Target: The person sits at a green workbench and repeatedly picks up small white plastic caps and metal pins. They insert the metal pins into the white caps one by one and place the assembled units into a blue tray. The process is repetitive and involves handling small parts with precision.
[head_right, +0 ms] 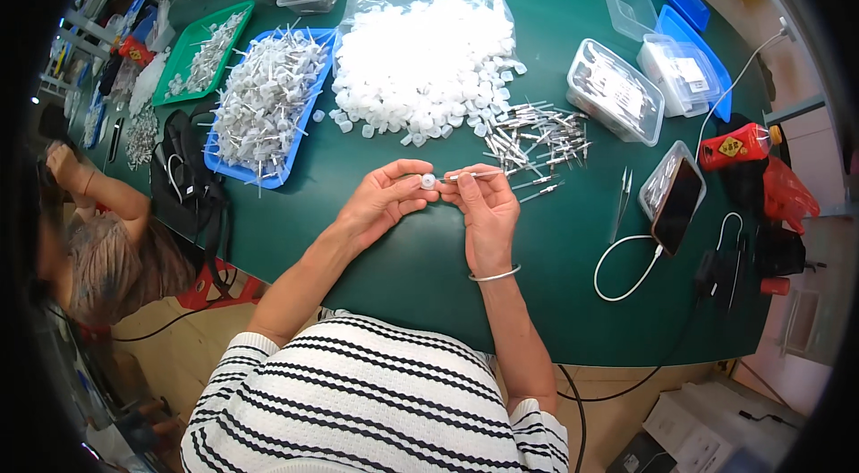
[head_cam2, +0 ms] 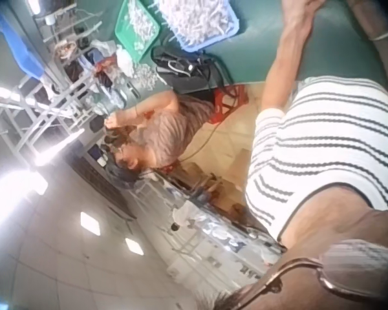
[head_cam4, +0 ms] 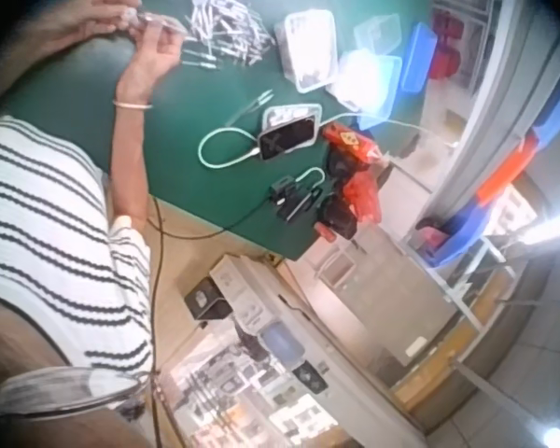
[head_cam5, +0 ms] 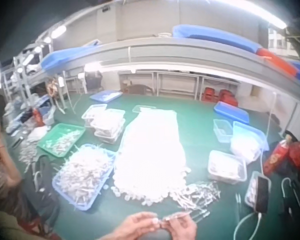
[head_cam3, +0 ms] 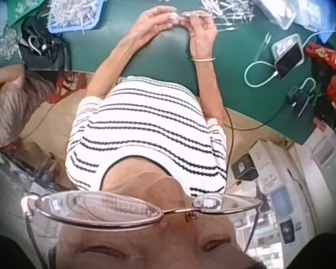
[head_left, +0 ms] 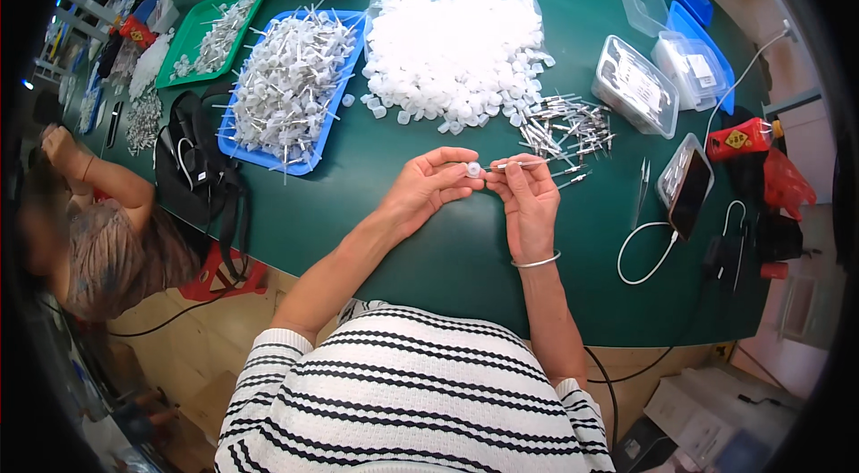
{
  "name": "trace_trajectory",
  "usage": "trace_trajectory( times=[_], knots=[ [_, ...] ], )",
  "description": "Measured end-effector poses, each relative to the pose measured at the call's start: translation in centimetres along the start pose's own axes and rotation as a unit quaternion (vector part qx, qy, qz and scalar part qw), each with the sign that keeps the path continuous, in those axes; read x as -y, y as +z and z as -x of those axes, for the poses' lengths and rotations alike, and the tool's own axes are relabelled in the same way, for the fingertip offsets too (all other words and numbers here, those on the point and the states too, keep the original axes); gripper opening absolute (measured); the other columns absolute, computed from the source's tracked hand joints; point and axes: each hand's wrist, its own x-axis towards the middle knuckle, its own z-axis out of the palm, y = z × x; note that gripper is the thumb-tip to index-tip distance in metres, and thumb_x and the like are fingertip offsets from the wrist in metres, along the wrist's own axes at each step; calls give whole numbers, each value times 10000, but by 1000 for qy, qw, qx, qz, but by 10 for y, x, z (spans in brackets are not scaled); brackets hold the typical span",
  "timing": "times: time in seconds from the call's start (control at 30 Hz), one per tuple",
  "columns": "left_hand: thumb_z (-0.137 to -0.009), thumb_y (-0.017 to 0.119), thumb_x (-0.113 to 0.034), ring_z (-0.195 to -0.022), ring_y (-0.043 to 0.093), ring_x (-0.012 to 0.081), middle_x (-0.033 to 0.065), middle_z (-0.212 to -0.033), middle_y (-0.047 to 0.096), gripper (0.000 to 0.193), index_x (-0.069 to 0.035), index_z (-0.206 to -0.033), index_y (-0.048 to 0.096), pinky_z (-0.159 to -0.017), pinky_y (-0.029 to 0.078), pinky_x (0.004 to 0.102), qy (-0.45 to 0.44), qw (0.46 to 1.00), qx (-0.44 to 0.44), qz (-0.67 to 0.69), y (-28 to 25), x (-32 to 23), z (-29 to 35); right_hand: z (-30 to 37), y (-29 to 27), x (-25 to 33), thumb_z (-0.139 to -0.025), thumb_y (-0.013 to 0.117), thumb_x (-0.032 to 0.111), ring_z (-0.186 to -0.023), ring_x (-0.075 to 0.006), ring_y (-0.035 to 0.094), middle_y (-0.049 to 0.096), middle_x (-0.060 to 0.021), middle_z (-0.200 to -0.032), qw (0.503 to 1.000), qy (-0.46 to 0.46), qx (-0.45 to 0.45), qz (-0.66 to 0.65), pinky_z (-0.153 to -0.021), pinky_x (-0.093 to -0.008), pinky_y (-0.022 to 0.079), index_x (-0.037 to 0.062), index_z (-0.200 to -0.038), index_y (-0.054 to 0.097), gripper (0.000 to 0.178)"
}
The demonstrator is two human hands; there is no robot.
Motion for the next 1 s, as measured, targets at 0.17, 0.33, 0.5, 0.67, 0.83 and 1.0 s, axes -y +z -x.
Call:
trace_trajectory(
  times=[0.17, 0.33, 0.5, 0.67, 0.83, 1.0],
  knots=[
    [-877, 613, -80, -901, 654, 165, 116, -987, 660, 272, 16, -1128, 576, -767, 546, 236, -4, 1000, 3, -19, -2, 3, -2, 1, 3, -3, -895, 583, 34, -821, -150, 634, 640, -114, -925, 994, -64, 4, 84, -763, -261, 525, -22, -997, 544, 123],
    [-882, 611, -99, -868, 646, 144, 110, -980, 661, 291, 22, -1145, 577, -763, 538, 240, 6, 999, 7, -39, 0, 3, 1, 1, 4, -3, -890, 585, 18, -827, -141, 630, 639, -113, -932, 990, -89, 5, 113, -775, -254, 521, -34, -996, 540, 126],
    [-893, 601, -120, -776, 622, 111, 77, -928, 659, 248, 19, -1098, 612, -721, 520, 227, 25, 997, 17, -67, -6, 4, -1, 4, 7, -7, -890, 584, 17, -837, -143, 630, 639, -117, -941, 987, -112, 15, 110, -777, -250, 517, -34, -983, 536, 117],
    [-898, 602, -144, -792, 625, 102, 66, -898, 664, 248, 10, -1091, 627, -710, 516, 224, 107, 989, 2, -106, -1, 9, 0, 9, 10, -16, -896, 577, 21, -844, -152, 633, 640, -131, -944, 993, -95, 12, 76, -781, -264, 525, -35, -980, 530, 112],
    [-896, 597, -122, -840, 638, 120, 93, -939, 673, 248, 16, -1102, 619, -719, 513, 228, 111, 988, 2, -108, 1, 6, 3, 8, 10, -15, -902, 571, 36, -847, -173, 643, 645, -141, -930, 993, -93, 6, 70, -781, -292, 543, -37, -986, 524, 120],
    [-896, 585, -100, -852, 637, 126, 101, -971, 667, 229, 23, -1084, 625, -717, 515, 235, 114, 983, 14, -144, 3, 0, 9, 8, 8, -13, -901, 577, 46, -841, -189, 650, 647, -147, -919, 995, -82, 1, 55, -772, -301, 551, -33, -987, 522, 129]
  ],
)
